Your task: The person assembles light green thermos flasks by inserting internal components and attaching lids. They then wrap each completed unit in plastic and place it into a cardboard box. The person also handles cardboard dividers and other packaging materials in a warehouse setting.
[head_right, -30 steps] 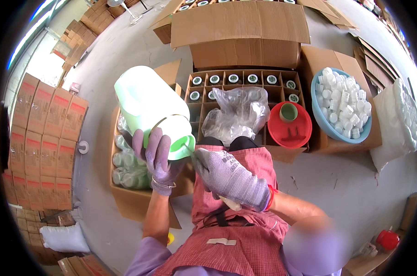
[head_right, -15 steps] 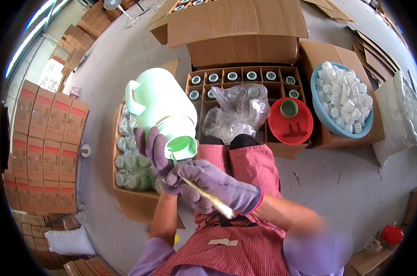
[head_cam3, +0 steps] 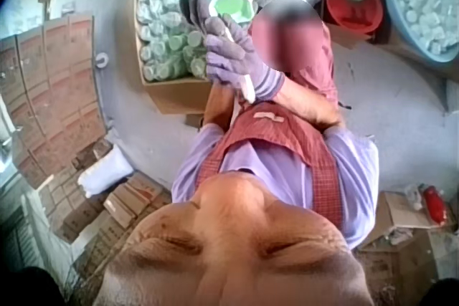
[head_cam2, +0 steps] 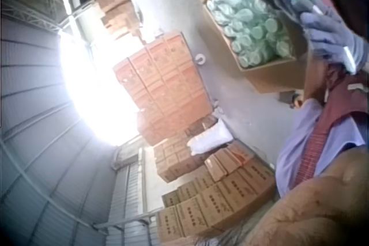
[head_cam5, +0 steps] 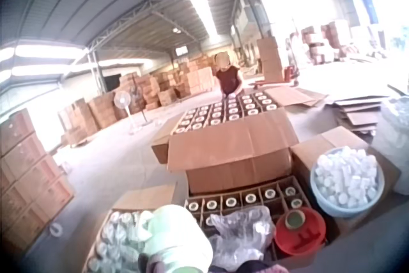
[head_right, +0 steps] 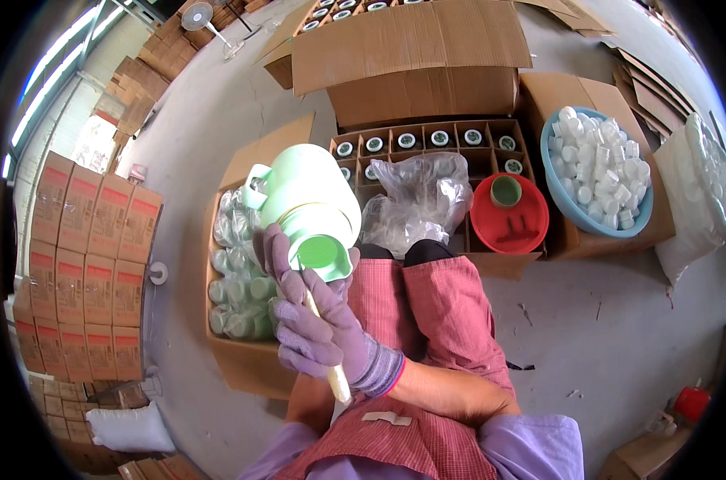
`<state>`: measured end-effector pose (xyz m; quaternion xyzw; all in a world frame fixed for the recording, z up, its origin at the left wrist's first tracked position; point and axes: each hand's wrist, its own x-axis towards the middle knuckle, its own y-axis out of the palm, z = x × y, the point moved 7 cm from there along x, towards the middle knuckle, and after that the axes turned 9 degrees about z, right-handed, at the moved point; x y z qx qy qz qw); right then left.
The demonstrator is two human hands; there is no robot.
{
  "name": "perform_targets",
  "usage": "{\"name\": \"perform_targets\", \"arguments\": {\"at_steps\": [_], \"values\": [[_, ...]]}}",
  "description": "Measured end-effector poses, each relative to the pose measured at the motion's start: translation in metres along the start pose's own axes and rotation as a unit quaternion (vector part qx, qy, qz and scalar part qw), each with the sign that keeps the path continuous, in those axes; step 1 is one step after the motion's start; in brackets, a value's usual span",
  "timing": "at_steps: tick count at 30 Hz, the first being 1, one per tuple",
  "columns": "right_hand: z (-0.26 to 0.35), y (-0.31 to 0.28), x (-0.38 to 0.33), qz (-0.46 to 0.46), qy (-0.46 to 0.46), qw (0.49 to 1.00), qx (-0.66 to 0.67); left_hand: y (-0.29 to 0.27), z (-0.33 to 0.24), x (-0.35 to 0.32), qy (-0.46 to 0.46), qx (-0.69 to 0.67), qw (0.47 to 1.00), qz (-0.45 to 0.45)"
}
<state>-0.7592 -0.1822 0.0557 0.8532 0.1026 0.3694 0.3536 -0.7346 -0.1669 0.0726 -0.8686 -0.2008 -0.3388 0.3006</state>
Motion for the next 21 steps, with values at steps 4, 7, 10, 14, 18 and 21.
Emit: {"name": "perform_targets", "arguments": {"at_steps": [4, 7, 10, 14, 18, 21], "values": [[0.023, -0.004, -0.006, -0.152, 0.028, 0.965, -0.214, 0.003, 0.032, -0.006, 0.052, 0.086, 0.995, 0.024], [0.034, 0.012, -0.014, -0.281, 0.053, 0.875, -0.392, 0.006, 0.038, -0.006, 0.072, 0.077, 0.994, 0.024], [0.041, 0.023, -0.014, -0.289, 0.075, 0.817, -0.492, 0.014, 0.034, -0.002, 0.106, 0.094, 0.99, 0.009], [0.058, 0.04, -0.035, -0.339, 0.185, 0.715, -0.582, 0.003, 0.043, 0.012, 0.041, 0.09, 0.994, 0.053], [0.18, 0.05, -0.111, -0.446, 0.002, 0.552, -0.704, -0.026, 0.103, 0.018, -0.211, -0.244, 0.947, 0.002], [0.316, 0.025, -0.199, -0.563, -0.072, 0.469, -0.677, -0.026, 0.138, 0.006, -0.237, -0.462, 0.855, -0.008]]}}
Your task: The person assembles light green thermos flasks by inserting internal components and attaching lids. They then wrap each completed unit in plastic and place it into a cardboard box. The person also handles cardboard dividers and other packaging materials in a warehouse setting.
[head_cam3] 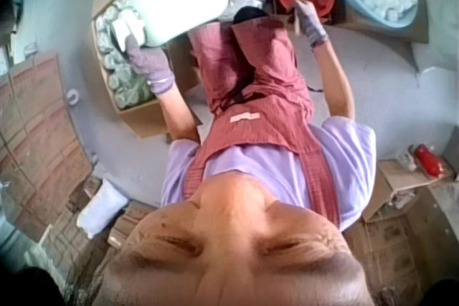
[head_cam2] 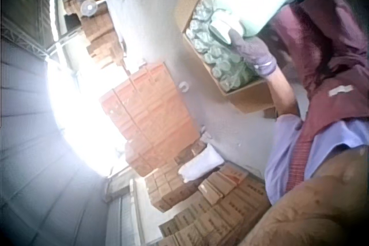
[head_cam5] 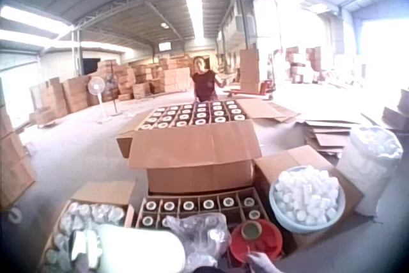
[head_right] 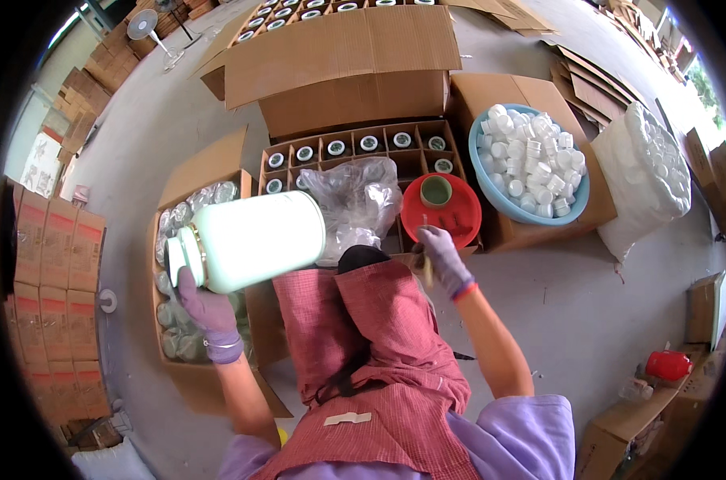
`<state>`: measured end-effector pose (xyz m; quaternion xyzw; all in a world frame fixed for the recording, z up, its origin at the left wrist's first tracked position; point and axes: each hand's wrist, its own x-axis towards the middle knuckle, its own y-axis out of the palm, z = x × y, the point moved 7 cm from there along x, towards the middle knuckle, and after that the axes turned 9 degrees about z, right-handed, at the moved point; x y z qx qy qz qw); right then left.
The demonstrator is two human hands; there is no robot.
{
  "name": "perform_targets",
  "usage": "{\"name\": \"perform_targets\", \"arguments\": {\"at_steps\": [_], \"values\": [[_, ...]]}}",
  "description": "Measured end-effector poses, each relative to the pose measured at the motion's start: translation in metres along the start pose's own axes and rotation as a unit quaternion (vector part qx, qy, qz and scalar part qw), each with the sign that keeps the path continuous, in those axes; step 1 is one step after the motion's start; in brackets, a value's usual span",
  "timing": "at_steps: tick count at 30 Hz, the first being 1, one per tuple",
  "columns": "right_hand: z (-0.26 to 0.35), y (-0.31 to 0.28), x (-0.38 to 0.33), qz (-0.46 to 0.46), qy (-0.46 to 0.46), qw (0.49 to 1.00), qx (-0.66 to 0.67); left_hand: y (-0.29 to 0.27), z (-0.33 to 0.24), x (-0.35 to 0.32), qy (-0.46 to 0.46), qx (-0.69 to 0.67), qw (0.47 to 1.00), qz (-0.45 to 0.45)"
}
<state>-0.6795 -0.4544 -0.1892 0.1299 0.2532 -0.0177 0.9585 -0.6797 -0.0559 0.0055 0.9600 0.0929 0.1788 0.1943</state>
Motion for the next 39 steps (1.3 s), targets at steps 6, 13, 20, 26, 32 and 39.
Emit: {"name": "perform_targets", "arguments": {"at_steps": [6, 13, 20, 26, 32, 39], "values": [[-0.061, -0.127, 0.097, -0.173, 0.046, 0.982, -0.063, 0.009, 0.047, -0.004, -0.106, -0.31, 0.944, 0.044], [0.095, 0.104, -0.046, 0.076, -0.305, 0.949, 0.036, -0.006, 0.071, -0.091, -0.126, 0.183, 0.972, 0.075], [0.111, 0.167, -0.117, 0.086, -0.505, 0.734, -0.446, 0.01, 0.068, -0.084, -0.263, 0.165, 0.927, 0.212], [0.076, 0.158, -0.119, 0.286, -0.462, 0.759, -0.358, 0.037, 0.085, -0.083, -0.295, 0.167, 0.898, 0.282], [0.094, 0.111, -0.098, 0.223, -0.348, 0.856, -0.311, 0.032, 0.085, -0.063, -0.176, 0.145, 0.964, 0.135], [0.066, 0.026, -0.066, 0.1, -0.195, 0.939, -0.267, -0.008, 0.067, -0.067, -0.172, -0.01, 0.965, 0.195]]}}
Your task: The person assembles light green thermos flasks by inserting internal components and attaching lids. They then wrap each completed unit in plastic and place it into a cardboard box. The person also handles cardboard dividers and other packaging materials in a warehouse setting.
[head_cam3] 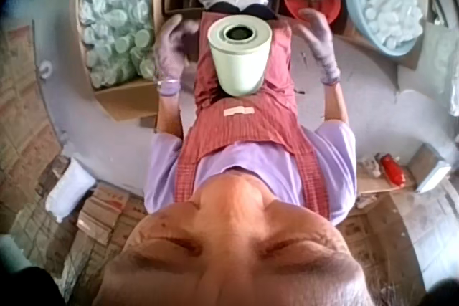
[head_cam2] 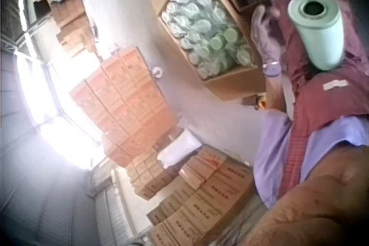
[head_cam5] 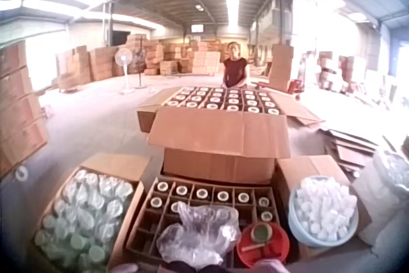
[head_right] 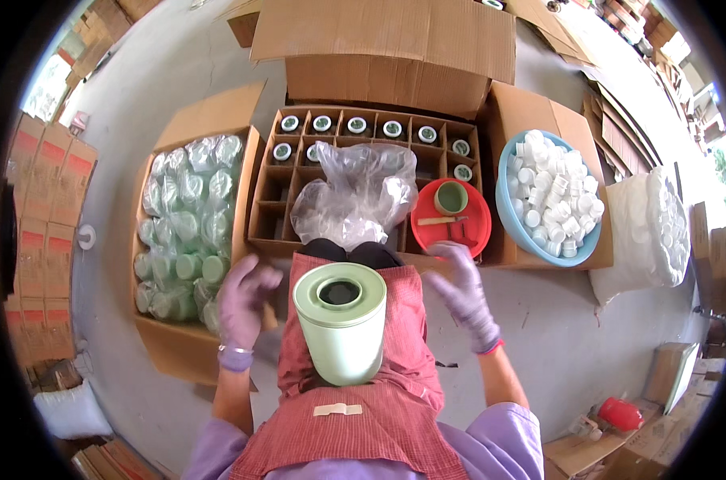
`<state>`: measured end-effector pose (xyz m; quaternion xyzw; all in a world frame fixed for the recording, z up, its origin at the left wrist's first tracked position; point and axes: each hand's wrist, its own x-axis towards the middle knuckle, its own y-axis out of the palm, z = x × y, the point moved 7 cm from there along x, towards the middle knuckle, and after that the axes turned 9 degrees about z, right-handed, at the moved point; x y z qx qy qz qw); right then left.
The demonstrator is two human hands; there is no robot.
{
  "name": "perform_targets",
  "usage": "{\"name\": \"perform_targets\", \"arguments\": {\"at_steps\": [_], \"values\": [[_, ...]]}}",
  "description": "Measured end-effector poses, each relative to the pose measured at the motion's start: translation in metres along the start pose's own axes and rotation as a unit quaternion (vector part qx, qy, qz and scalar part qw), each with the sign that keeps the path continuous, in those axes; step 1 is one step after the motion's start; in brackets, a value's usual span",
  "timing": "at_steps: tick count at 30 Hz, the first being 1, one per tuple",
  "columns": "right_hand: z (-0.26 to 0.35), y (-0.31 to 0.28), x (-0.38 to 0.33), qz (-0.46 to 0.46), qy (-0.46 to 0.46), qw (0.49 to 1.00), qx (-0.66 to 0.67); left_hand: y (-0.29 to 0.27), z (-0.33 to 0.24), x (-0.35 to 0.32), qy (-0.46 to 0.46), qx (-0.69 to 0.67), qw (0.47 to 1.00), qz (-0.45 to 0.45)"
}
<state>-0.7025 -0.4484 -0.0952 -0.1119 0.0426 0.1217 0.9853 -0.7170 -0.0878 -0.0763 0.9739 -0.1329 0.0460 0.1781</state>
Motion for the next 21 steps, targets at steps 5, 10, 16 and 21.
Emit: {"name": "perform_targets", "arguments": {"at_steps": [5, 10, 16, 21], "values": [[0.061, 0.077, 0.009, 0.167, -0.127, 0.977, -0.027, 0.076, 0.002, 0.033, -0.025, 0.237, 0.925, 0.296], [0.099, 0.071, 0.04, 0.05, -0.215, 0.973, -0.064, 0.073, -0.007, 0.071, -0.124, 0.088, 0.955, 0.254], [0.127, 0.096, 0.09, -0.007, -0.374, 0.862, -0.342, 0.066, 0.001, 0.103, -0.155, -0.169, 0.973, 0.033], [0.097, 0.089, 0.14, 0.048, -0.115, 0.99, 0.07, 0.031, 0.032, 0.111, -0.119, 0.261, 0.957, 0.037]]}}
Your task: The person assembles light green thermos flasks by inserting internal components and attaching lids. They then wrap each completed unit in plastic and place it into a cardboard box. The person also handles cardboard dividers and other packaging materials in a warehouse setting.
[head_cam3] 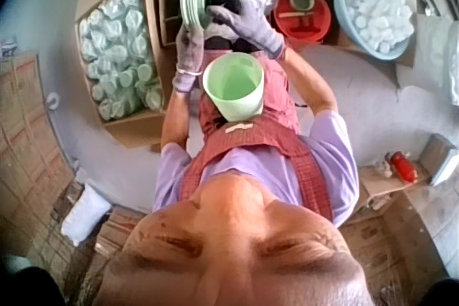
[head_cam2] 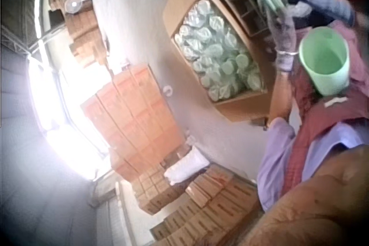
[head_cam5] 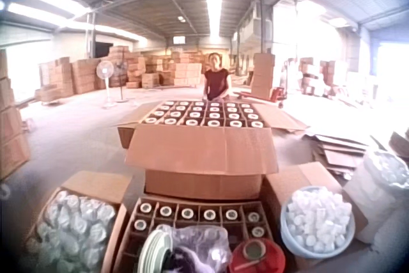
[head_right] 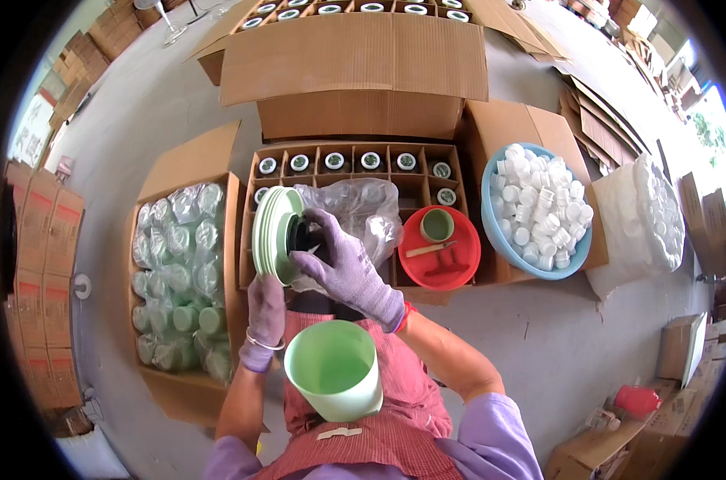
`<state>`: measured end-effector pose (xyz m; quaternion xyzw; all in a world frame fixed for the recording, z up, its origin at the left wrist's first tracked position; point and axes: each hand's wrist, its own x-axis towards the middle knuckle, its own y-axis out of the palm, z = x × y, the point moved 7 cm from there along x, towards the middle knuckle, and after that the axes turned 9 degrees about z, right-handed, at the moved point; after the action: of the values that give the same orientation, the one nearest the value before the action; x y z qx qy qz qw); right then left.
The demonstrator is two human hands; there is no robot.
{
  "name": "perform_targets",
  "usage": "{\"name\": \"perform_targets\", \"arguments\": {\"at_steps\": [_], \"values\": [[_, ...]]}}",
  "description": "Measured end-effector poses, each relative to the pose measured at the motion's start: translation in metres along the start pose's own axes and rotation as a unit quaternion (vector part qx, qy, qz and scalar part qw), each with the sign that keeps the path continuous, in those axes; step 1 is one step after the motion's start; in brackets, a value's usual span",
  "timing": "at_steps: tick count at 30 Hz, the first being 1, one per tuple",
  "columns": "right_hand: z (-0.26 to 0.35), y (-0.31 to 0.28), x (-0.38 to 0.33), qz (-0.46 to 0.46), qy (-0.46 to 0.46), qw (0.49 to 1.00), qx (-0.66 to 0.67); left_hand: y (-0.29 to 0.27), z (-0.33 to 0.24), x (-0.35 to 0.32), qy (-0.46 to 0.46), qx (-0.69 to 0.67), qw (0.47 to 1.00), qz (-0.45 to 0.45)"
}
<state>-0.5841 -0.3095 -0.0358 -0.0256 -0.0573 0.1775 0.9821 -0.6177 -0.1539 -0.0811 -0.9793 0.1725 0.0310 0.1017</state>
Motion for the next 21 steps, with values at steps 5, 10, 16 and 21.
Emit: {"name": "perform_targets", "arguments": {"at_steps": [5, 10, 16, 21], "values": [[-0.094, 0.0, 0.006, -0.075, 0.137, 0.823, 0.546, 0.015, -0.042, 0.04, 0.257, 0.303, 0.917, -0.032], [-0.173, -0.069, 0.037, 0.161, 0.168, 0.968, -0.09, 0.023, 0.015, 0.078, 0.3, 0.339, 0.887, 0.088], [-0.254, -0.202, 0.077, -0.176, 0.179, 0.87, -0.425, 0.024, 0.088, 0.121, 0.177, 0.249, 0.952, -0.008], [-0.314, -0.053, 0.055, 0.365, 0.025, 0.886, -0.285, 0.032, 0.111, 0.141, 0.132, 0.33, 0.935, 0.0]]}}
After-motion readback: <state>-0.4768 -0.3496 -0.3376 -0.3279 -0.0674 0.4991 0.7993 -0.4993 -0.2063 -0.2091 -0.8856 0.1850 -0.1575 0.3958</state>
